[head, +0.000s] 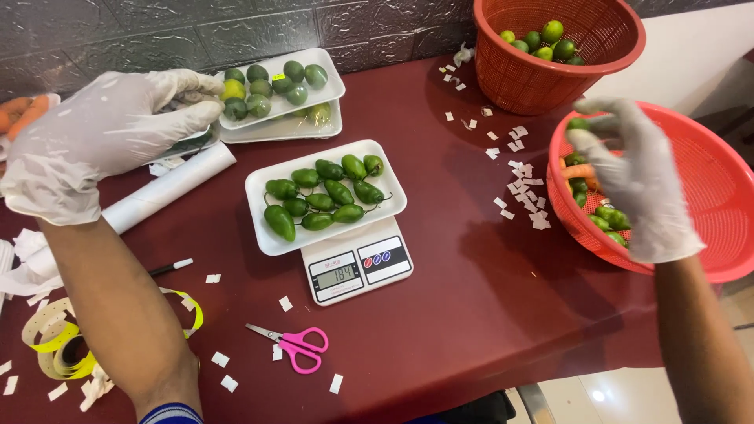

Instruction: The person is picking green peppers from a basket and arranging them on a white foam tray placed on a digital scale for weighing and packaging.

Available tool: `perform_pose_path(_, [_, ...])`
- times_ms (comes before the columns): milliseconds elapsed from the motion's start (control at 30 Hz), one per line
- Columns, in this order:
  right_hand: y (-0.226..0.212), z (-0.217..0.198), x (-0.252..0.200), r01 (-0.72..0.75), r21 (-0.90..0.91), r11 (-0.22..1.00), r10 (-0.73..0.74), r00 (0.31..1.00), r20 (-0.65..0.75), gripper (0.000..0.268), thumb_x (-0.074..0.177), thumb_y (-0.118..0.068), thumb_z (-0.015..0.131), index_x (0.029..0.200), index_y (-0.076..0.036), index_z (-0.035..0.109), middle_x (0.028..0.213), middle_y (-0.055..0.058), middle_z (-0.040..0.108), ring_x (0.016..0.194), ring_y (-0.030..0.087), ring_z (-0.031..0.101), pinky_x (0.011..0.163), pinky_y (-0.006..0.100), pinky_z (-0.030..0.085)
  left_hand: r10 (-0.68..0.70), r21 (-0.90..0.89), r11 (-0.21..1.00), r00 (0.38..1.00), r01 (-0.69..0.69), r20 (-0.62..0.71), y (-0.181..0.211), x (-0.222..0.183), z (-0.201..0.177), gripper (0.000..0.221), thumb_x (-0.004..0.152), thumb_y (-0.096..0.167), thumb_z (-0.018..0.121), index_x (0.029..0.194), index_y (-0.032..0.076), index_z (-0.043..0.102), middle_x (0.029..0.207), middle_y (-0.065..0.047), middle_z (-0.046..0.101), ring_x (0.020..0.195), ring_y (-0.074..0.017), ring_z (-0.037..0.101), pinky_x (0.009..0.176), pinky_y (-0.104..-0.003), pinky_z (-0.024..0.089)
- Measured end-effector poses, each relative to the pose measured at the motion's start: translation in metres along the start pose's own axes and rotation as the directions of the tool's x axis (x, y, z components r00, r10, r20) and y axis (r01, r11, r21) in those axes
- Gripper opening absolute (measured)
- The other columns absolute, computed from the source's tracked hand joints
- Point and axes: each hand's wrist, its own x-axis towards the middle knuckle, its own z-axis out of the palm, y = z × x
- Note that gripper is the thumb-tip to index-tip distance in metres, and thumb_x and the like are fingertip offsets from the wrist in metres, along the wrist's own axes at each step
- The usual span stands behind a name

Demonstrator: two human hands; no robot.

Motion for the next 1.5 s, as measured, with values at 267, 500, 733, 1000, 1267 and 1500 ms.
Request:
perform_pose_path(267, [-0.065,0.102,0.035,0.048,0.29,0.956,-0.141,0.941,0.308,0.031,0.084,-0.022,0.083,0.11,-0.014,0.07,0.105,-0.001,0.073,0.097,0.008,0.068,0.092,0.02,0.053,0.054,-0.015,0.998,0.998,-0.053,0.012,0.002,0.001,0.001,0.047,0.102,0.041,0.049,0.144,0.029,0.064,0.1,-0.003,0.078,0.074,-0.0274,0.066,0.085,-0.04,0.046])
perform_pose_path(500, [-0.108,0.175,0.069,-0.008,0.183,0.983,-0.07,0.907,0.414,0.029,0.088,-0.032,0.076,0.114,-0.02,0.08,0.106,0.0,0.079,0.083,0.006,0.066,0.086,0.023,0.055,0.021,0.009,1.0,0.999,-0.021,0.035,0.006,-0.002,-0.003,0.049,0.099,0.048,0.048,0.143,0.033,0.063,0.119,0.0,0.075,0.093,-0.0282,0.068,0.094,-0.043,0.044])
perform_pose_path(733, [-0.097,0.219,0.083,0.181,0.034,0.983,-0.181,0.917,0.356,0.028,0.069,-0.043,0.091,0.086,-0.029,0.073,0.085,-0.015,0.073,0.085,0.008,0.066,0.074,0.035,0.05,-0.028,0.013,1.0,0.998,0.028,0.061,0.009,-0.005,-0.006,0.045,0.101,0.048,0.047,0.142,0.038,0.063,0.099,-0.004,0.072,0.061,-0.0319,0.064,0.085,-0.045,0.047])
perform_pose_path(1000, [-0.084,0.228,0.086,0.191,-0.042,0.981,-0.154,0.887,0.435,0.021,0.084,-0.043,0.078,0.099,-0.029,0.081,0.092,-0.007,0.078,0.087,0.013,0.07,0.074,0.039,0.055,0.02,0.008,1.0,0.999,-0.02,0.046,0.002,-0.003,-0.005,0.047,0.102,0.046,0.048,0.145,0.035,0.062,0.092,-0.009,0.073,0.064,-0.0327,0.063,0.085,-0.045,0.045])
perform_pose_path(1267, [-0.073,0.221,0.089,0.137,0.172,0.976,-0.21,0.811,0.546,0.025,0.088,-0.008,0.074,0.111,-0.016,0.078,0.099,-0.006,0.079,0.097,0.008,0.073,0.094,0.025,0.061,-0.028,0.025,0.999,0.997,0.027,0.074,0.008,-0.006,-0.007,0.045,0.102,0.048,0.047,0.143,0.037,0.061,0.092,-0.009,0.072,0.064,-0.0323,0.063,0.083,-0.046,0.046])
perform_pose_path(1500, [-0.077,0.221,0.095,0.11,0.221,0.969,-0.231,0.721,0.653,0.023,0.096,-0.01,0.07,0.116,-0.017,0.078,0.106,-0.003,0.078,0.085,0.007,0.068,0.074,0.023,0.058,-0.027,0.036,0.999,0.998,0.024,0.065,0.008,-0.006,-0.007,0.049,0.101,0.048,0.046,0.147,0.038,0.059,0.105,-0.006,0.075,0.071,-0.0336,0.065,0.089,-0.048,0.045])
